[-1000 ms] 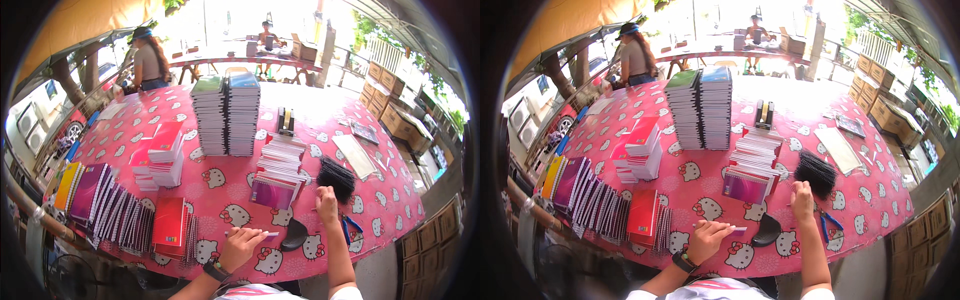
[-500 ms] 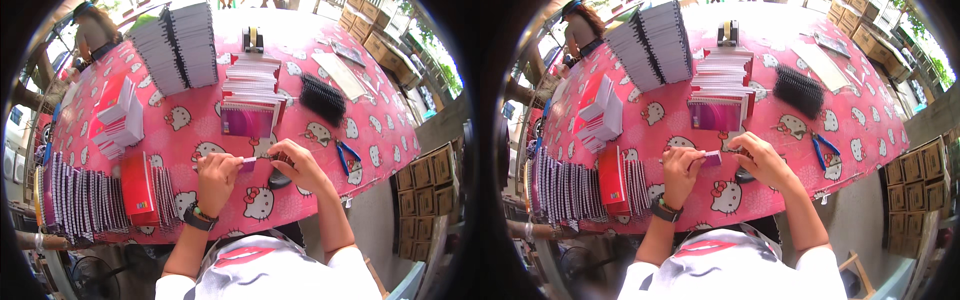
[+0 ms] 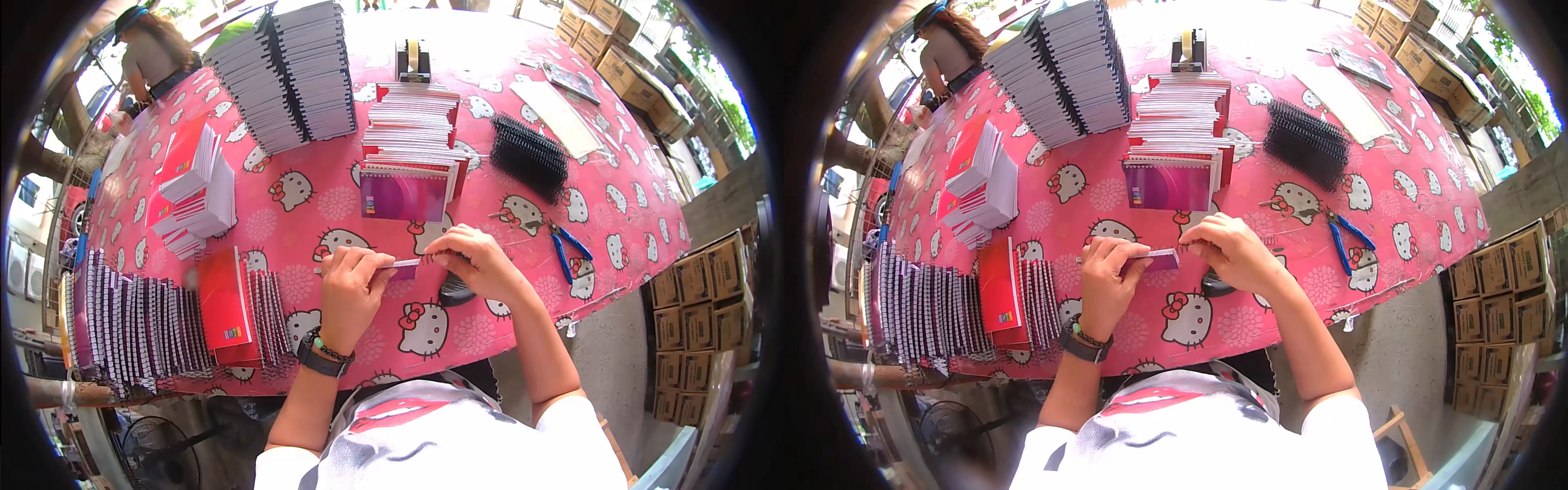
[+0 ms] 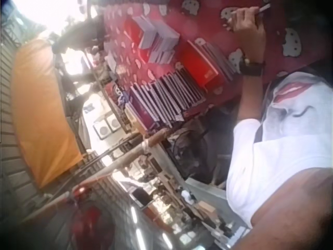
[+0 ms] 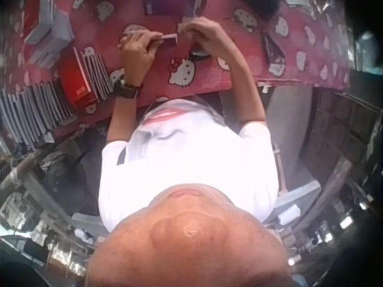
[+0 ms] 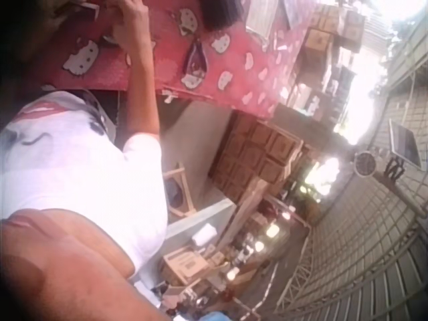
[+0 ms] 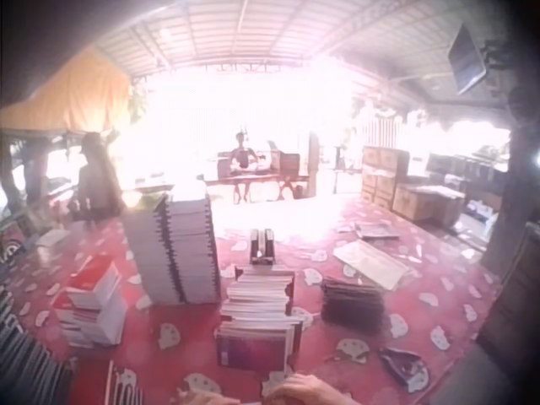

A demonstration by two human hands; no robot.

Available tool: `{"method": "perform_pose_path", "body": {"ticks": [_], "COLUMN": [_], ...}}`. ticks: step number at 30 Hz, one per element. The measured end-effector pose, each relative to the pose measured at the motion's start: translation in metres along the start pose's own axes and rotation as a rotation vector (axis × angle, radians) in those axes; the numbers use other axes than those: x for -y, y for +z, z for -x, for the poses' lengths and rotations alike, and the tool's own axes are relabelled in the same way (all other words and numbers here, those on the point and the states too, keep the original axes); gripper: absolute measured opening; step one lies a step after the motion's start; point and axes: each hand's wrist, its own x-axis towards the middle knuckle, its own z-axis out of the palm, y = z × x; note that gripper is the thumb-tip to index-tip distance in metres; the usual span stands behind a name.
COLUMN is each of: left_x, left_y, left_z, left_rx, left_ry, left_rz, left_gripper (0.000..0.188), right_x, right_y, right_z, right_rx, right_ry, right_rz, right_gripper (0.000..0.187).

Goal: The person assembles notebooks by threading plastic spirals through the holes of a stack of papers and a cover, then moving the completed notebooks into a stack.

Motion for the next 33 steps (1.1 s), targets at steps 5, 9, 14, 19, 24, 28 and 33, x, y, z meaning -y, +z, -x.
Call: {"method": "perform_pose_path", "body": {"ticks": [5,9,14,19,24,28,33], "left_x": [-0.002,-0.004,-0.014,-0.016,-0.015,-0.017,-0.009], "left_y": [0.001,-0.003,-0.006,-0.006,-0.002,-0.011,-0.010], "left_z": [0.000,0.000,-0.003,0.003,0.003,-0.001,0.005], "left_rx": [0.006,0.033,0.099,0.209,0.252,0.260,0.436], "left_ry": [-0.005,-0.038,-0.002,0.078,0.115,0.168,0.129], "left_rz": [-0.005,-0.015,-0.036,0.041,0.054,0.093,-0.058], "left_gripper": [0.016,0.016,0.024,0.025,0.027,0.029,0.024], "right_x": [-0.006,0.000,0.014,0.020,-0.015,-0.018,-0.012], "right_y": [0.004,0.001,-0.004,-0.001,-0.040,-0.039,-0.018], "right_z": [0.002,0.002,0.002,0.003,0.026,0.039,0.042], "right_rx": [0.084,0.205,0.103,0.255,0.122,0.377,0.370], "right_ry": [0.033,0.109,0.085,0.113,0.327,0.156,0.202], "right_rz": [-0.061,-0.109,-0.094,-0.121,0.048,0.380,0.431], "right_gripper": [0.018,0.026,0.043,0.032,0.033,0.069,0.079]}}
